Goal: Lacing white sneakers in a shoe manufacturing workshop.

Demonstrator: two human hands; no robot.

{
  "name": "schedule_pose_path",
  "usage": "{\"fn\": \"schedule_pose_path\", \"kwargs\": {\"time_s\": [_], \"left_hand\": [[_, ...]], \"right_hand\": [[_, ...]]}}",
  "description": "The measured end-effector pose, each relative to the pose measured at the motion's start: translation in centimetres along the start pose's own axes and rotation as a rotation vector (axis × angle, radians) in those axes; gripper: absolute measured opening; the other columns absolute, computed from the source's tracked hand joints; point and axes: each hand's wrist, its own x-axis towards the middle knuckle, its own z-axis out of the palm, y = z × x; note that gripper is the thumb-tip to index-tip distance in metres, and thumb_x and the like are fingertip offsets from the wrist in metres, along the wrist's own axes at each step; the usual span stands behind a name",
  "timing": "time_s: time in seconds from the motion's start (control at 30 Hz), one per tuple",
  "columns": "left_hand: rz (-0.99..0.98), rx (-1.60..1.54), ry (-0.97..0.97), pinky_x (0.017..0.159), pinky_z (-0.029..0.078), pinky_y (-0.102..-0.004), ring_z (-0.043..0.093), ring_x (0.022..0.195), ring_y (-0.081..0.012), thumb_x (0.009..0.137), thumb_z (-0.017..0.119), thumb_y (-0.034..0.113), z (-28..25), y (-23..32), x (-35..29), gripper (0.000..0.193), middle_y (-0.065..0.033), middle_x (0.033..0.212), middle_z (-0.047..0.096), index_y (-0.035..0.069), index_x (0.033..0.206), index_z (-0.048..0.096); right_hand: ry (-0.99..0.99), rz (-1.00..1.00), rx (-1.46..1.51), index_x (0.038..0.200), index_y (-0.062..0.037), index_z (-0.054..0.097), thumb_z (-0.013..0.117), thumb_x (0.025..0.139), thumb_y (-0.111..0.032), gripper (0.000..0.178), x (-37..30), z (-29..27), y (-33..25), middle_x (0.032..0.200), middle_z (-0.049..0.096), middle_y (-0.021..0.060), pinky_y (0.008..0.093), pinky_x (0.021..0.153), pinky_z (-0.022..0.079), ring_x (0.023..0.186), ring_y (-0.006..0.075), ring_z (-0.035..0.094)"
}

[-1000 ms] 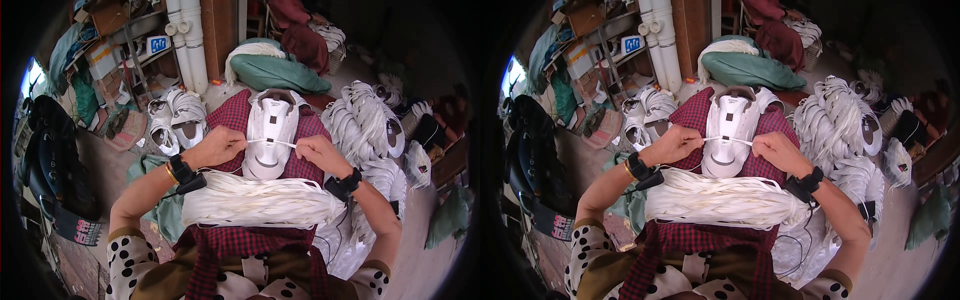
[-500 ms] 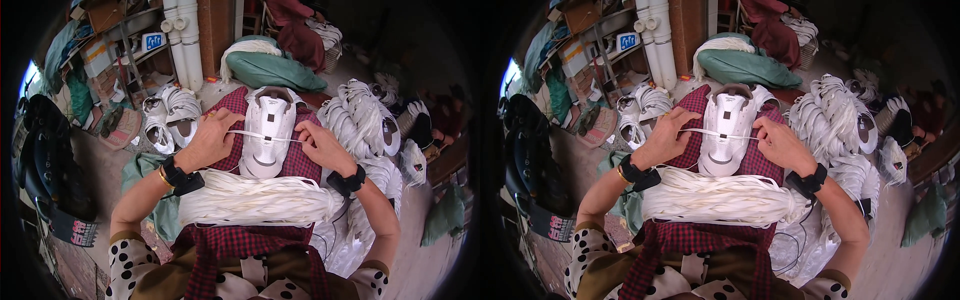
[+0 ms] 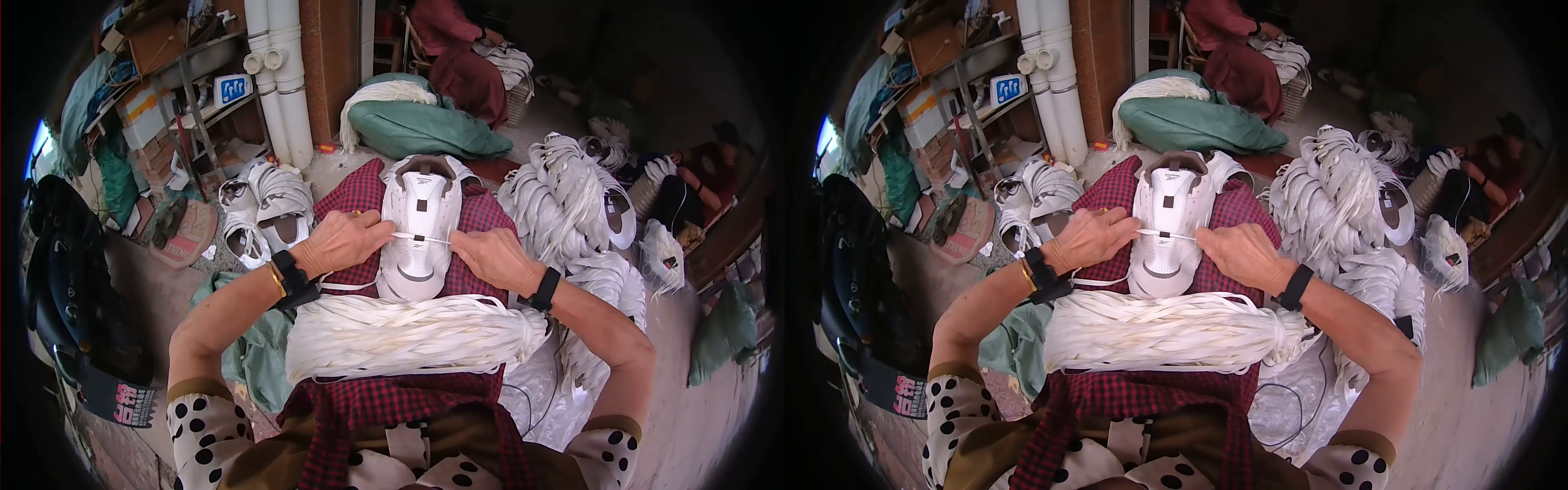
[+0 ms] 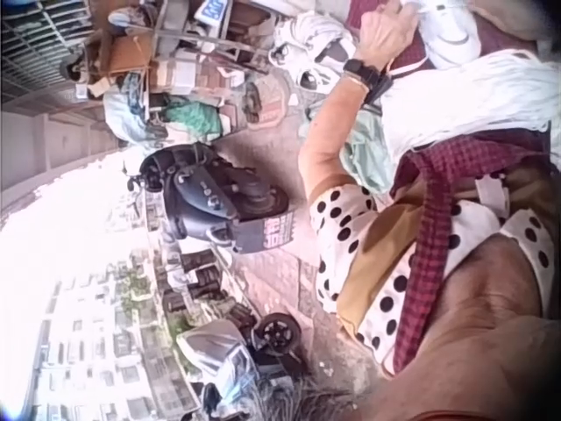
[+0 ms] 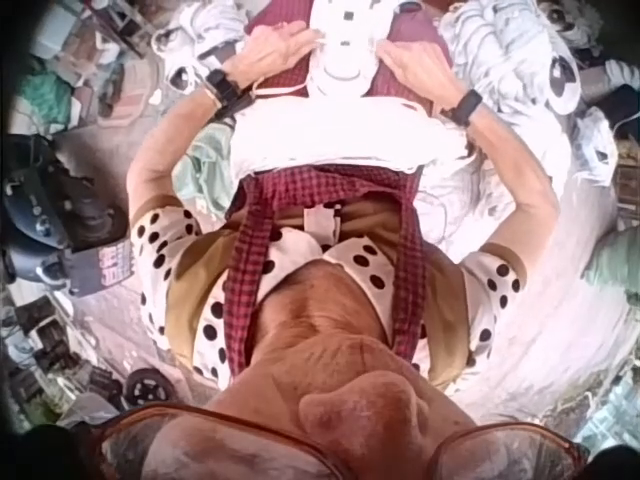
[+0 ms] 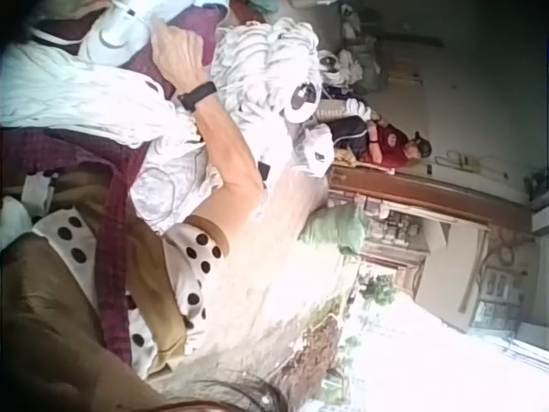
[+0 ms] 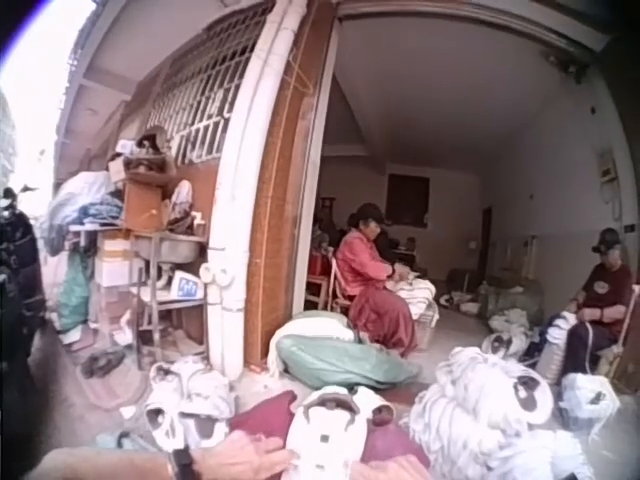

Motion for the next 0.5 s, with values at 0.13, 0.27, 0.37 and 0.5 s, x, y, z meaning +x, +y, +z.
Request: {"fn": "schedule_pose_path", "kwargs": {"time_s": [0.13, 0.27, 0.37, 0.5], "left_hand": [[-0.048, -0.095, 0.034, 0.058, 0.05, -0.0426, 0.062, 0.069, -0.033, 0.095, 0.061, 0.025, -0.1, -1.7, -1.5, 0.017, -0.0103, 0.082, 0.059, 0.008, 0.096, 0.06], [-0.076, -0.2, 0.064, 0.058, 0.049, -0.0452, 0.062, 0.068, -0.0355, 0.096, 0.059, 0.029, -0.7, -1.4, -1.9, 0.024, -0.0129, 0.079, 0.06, 0.006, 0.089, 0.057], [-0.127, -0.169, 0.039, 0.06, 0.049, -0.0443, 0.062, 0.071, -0.036, 0.093, 0.063, 0.026, -1.3, -1.4, -2.2, 0.022, -0.0128, 0.082, 0.061, 0.005, 0.09, 0.06], [-0.102, -0.093, 0.015, 0.058, 0.048, -0.0433, 0.061, 0.069, -0.035, 0.093, 0.064, 0.028, -1.6, -2.1, -2.6, 0.022, -0.0119, 0.082, 0.061, 0.006, 0.093, 0.06]], "right_hand": [[0.031, 0.173, 0.283, 0.076, -0.0009, 0.054, 0.051, 0.094, -0.018, 0.025, -1.8, -2.7, 2.4, 0.062, 0.055, 0.0183, 0.0457, 0.055, 0.043, 0.055, 0.0333, 0.059], [-0.126, 0.41, 0.527, 0.072, 0.0011, 0.053, 0.049, 0.094, -0.017, 0.029, -4.8, -3.4, 4.4, 0.058, 0.044, 0.0031, 0.0312, 0.052, 0.036, 0.055, 0.012, 0.043], [-0.169, 0.504, 0.634, 0.072, 0.0015, 0.056, 0.049, 0.093, -0.018, 0.03, -4.0, -4.2, 3.3, 0.062, 0.05, 0.0021, 0.0304, 0.057, 0.04, 0.06, 0.0101, 0.047], [-0.17, 0.618, 0.664, 0.079, 0.002, 0.058, 0.052, 0.087, -0.012, 0.018, -3.5, -3.3, 3.8, 0.07, 0.057, 0.0083, 0.0326, 0.072, 0.047, 0.071, 0.0192, 0.056]]}}
